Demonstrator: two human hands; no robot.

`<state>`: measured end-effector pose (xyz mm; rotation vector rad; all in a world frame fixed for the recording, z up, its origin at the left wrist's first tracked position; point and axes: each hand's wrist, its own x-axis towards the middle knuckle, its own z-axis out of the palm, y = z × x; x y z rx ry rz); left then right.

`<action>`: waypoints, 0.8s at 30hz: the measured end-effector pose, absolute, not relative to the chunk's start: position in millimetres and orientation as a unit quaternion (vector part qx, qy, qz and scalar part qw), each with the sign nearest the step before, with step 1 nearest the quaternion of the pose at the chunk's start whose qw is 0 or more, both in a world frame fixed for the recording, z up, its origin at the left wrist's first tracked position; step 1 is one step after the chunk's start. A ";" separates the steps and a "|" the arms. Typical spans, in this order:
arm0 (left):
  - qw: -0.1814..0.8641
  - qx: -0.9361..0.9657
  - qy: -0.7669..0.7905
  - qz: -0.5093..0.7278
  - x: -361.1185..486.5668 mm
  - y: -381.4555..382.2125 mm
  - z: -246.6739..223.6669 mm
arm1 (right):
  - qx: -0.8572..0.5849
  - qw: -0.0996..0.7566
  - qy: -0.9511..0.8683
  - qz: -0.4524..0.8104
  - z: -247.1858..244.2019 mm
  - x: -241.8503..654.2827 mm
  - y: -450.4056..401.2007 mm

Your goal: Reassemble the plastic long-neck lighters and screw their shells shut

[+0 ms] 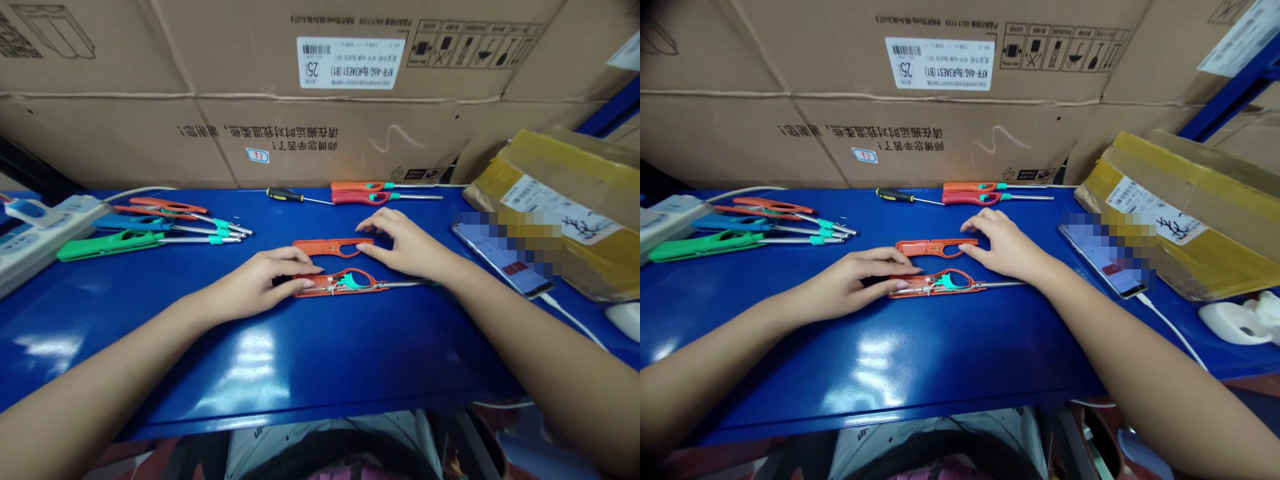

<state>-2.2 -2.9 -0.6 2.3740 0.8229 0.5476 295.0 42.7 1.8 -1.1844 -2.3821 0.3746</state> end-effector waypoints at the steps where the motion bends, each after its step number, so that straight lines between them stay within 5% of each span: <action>1: 0.276 0.885 0.310 0.211 -1.8 -3.2 -1.2 | -0.440 0.223 -0.857 0.150 0.9 295.7 44.6; 10: 0.137 0.796 0.471 0.355 -2.1 0.4 -1.6 | -0.510 0.183 -0.810 0.224 7.3 285.6 48.8; 20: 0.195 0.782 0.487 0.335 -0.4 3.5 -6.2 | -0.442 0.229 -0.858 0.123 15.1 275.4 25.4; 24: 0.192 0.774 0.476 0.370 1.8 -1.8 0.6 | -0.429 0.291 -0.837 0.176 20.9 281.1 23.9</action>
